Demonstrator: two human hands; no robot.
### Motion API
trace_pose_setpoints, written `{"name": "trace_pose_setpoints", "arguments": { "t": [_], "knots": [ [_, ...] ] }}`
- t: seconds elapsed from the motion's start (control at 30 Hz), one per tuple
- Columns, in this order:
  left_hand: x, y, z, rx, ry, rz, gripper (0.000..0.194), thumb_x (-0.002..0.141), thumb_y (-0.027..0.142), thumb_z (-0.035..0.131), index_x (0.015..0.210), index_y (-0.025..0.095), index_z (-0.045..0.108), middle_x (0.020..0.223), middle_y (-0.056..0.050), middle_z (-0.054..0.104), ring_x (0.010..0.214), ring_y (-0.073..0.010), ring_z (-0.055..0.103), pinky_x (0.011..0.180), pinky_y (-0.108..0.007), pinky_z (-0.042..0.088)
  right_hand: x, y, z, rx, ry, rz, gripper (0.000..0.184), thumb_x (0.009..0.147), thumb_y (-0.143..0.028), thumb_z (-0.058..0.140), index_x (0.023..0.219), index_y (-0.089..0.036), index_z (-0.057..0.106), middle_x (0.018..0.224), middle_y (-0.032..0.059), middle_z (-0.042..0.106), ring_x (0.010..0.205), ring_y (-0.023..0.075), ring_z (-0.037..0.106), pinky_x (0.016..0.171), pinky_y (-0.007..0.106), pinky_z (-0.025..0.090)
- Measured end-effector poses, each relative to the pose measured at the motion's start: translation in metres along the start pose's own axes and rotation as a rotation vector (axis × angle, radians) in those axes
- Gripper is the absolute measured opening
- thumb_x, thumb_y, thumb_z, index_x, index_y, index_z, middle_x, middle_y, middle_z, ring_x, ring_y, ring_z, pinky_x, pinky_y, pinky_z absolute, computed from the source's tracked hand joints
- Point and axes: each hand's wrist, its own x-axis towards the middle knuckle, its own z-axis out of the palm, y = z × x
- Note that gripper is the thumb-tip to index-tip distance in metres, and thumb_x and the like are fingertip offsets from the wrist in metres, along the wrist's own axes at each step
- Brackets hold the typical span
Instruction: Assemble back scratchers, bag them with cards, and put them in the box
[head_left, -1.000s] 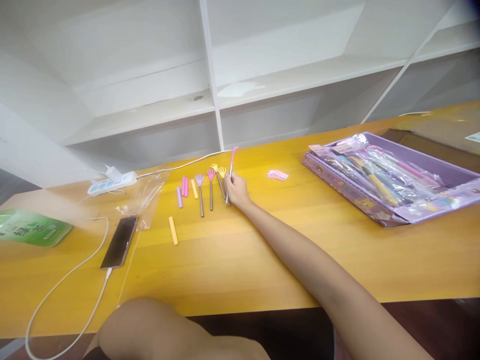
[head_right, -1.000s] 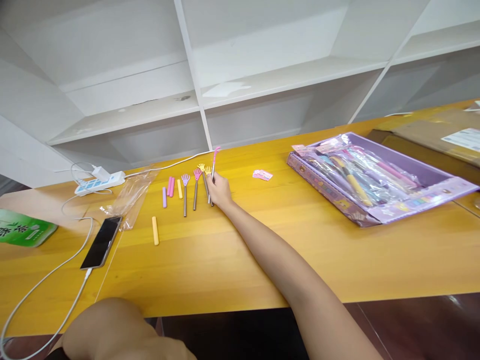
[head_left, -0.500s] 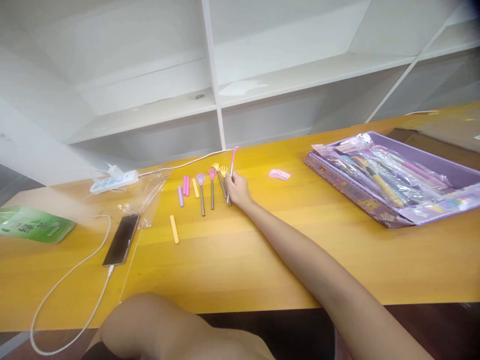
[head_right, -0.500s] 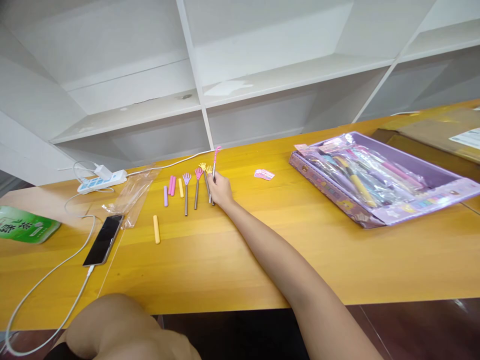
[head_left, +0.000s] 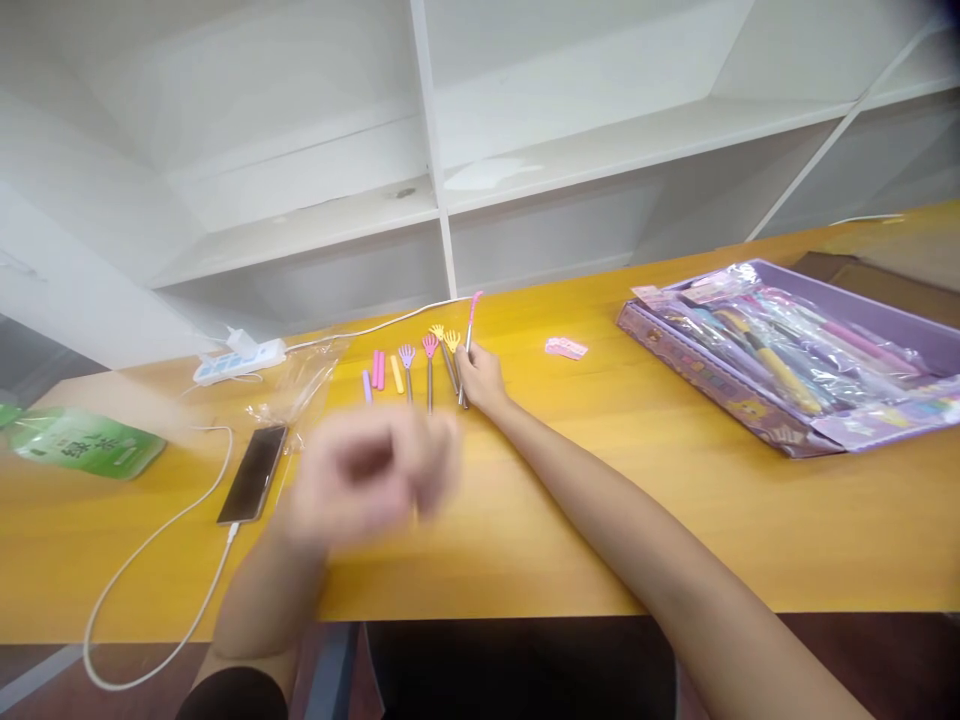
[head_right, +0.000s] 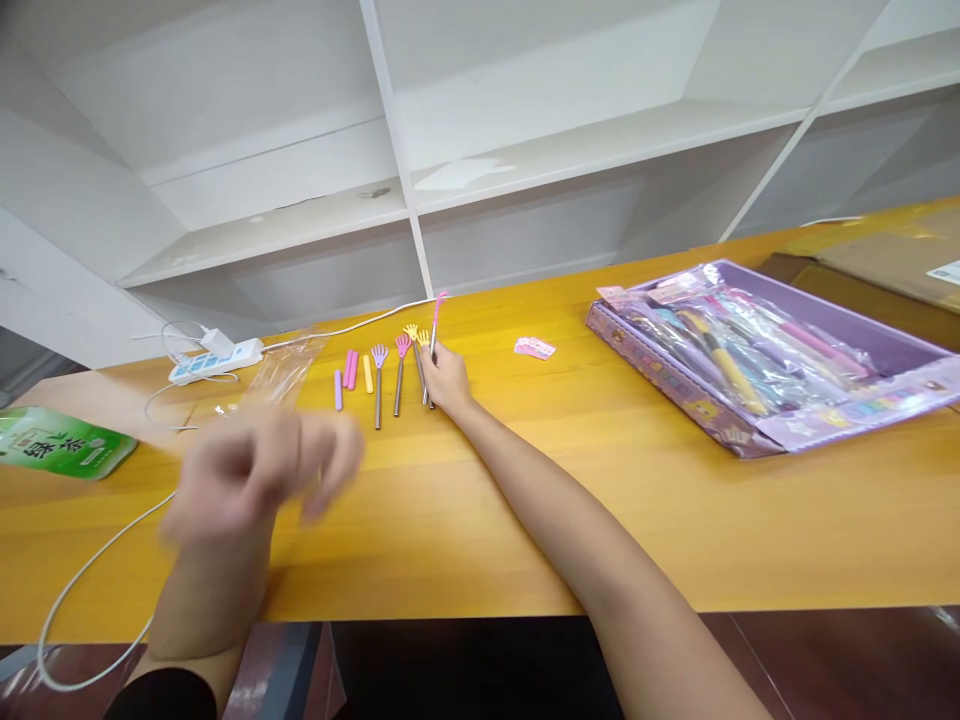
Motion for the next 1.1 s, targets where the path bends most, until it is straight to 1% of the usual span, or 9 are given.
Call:
{"name": "trace_pose_setpoints", "arguments": {
  "t": [0.07,0.13,0.27,0.4,0.6,0.7,0.8,0.97,1.1],
  "knots": [
    [0.034,-0.047,-0.023,0.136,0.197,-0.060,0.036,0.101,0.054,0.061,0.082,0.023,0.056,0.071,-0.001,0.058,0.066,-0.0170,0.060,0.064,-0.033,0.051,-0.001,-0.002,0.000,0.010,-0.009,0.002,0.042,0.102,-0.052,0.046,0.070,-0.025,0.042,0.058,-0.0051,0.047,0.059,0.0161,0.049,0.058,0.027,0.033],
    [0.056,-0.098,-0.047,0.466,0.261,-0.214,0.023,0.102,0.042,0.058,0.091,0.022,0.064,0.080,-0.003,0.065,0.077,-0.0192,0.065,0.076,-0.035,0.054,-0.001,-0.003,0.000,0.013,-0.010,0.004,0.041,0.102,-0.051,0.046,0.070,-0.026,0.041,0.058,-0.0053,0.046,0.059,0.0162,0.049,0.058,0.027,0.033],
    [0.058,-0.181,-0.075,0.984,0.106,-0.481,0.021,0.096,0.016,0.049,0.099,0.017,0.070,0.106,-0.012,0.073,0.110,-0.0267,0.066,0.104,-0.040,0.049,-0.001,-0.005,-0.001,0.018,-0.011,0.012,0.040,0.102,-0.050,0.045,0.071,-0.026,0.040,0.057,-0.0057,0.045,0.058,0.0162,0.048,0.057,0.027,0.032],
    [0.040,-0.219,-0.072,1.060,0.012,-0.653,0.020,0.095,0.018,0.054,0.108,0.015,0.069,0.115,-0.016,0.072,0.110,-0.0278,0.066,0.101,-0.038,0.049,-0.001,-0.003,-0.001,0.027,-0.016,0.022,0.040,0.102,-0.051,0.045,0.071,-0.026,0.040,0.057,-0.0058,0.043,0.059,0.0162,0.048,0.057,0.027,0.033],
    [0.039,-0.224,-0.062,1.086,0.010,-0.746,0.039,0.090,0.018,0.065,0.128,0.011,0.064,0.109,-0.018,0.075,0.105,-0.0307,0.068,0.091,-0.036,0.050,-0.001,-0.007,0.000,0.058,0.032,0.024,0.042,0.100,-0.054,0.047,0.071,-0.026,0.037,0.061,-0.0053,0.040,0.062,0.0156,0.044,0.060,0.027,0.032],
    [0.045,-0.205,-0.063,1.068,0.036,-0.802,0.028,0.091,0.023,0.064,0.117,0.012,0.067,0.104,-0.019,0.076,0.096,-0.0304,0.070,0.083,-0.034,0.048,0.003,-0.020,-0.006,0.104,0.077,0.032,0.045,0.100,-0.060,0.044,0.072,-0.026,0.035,0.064,-0.0045,0.040,0.064,0.0156,0.043,0.060,0.027,0.034],
    [0.042,-0.176,-0.058,0.987,0.067,-0.764,0.023,0.100,0.028,0.049,0.101,0.015,0.069,0.097,-0.015,0.075,0.085,-0.0265,0.069,0.076,-0.033,0.046,0.003,-0.033,-0.023,0.178,0.072,0.061,0.050,0.100,-0.069,0.041,0.073,-0.026,0.039,0.063,-0.0041,0.041,0.058,0.0151,0.041,0.055,0.028,0.035],
    [-0.002,-0.149,-0.009,0.670,0.036,-0.592,0.036,0.109,0.042,0.035,0.093,0.022,0.061,0.078,-0.001,0.064,0.073,-0.0197,0.060,0.071,-0.030,0.042,-0.025,-0.029,-0.064,0.490,-0.177,0.219,0.057,0.085,-0.080,0.066,0.079,-0.024,0.056,0.055,-0.0096,0.028,0.044,0.0100,0.026,0.044,0.026,0.022],
    [-0.042,-0.159,0.032,0.526,0.012,-0.505,0.036,0.105,0.051,0.044,0.081,0.024,0.046,0.068,0.003,0.050,0.063,-0.0167,0.050,0.064,-0.028,0.034,-0.052,-0.018,-0.085,0.639,-0.164,0.341,0.059,0.071,-0.076,0.083,0.078,-0.022,0.060,0.056,-0.0096,0.034,0.043,0.0062,0.022,0.043,0.023,0.014]
  ]
}}
